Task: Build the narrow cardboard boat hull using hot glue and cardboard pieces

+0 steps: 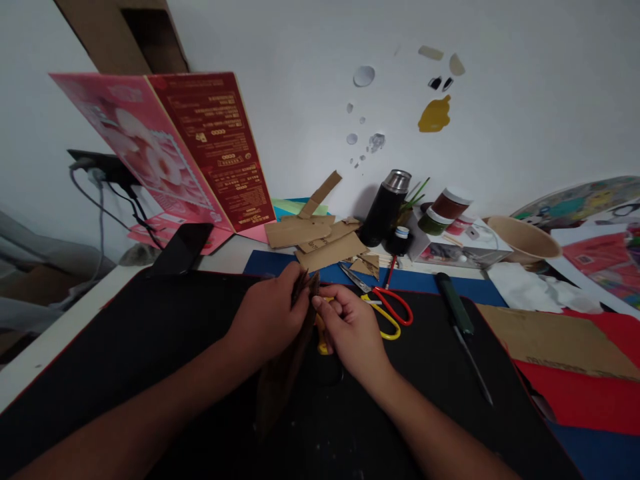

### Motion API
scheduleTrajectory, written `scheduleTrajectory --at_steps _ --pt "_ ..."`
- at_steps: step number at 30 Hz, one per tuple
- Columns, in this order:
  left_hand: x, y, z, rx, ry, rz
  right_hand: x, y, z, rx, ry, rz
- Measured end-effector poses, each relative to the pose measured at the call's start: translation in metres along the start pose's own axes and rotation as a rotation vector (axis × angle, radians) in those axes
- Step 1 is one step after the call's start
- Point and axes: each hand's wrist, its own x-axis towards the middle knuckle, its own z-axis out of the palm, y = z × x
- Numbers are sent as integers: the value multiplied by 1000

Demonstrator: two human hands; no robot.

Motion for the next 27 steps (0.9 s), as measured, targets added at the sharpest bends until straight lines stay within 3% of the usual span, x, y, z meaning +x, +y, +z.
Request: scheduleTrajectory --at_steps 27 --pt "-6 13 -13 122 -3 -21 -7 -10 2 -13 10 -42"
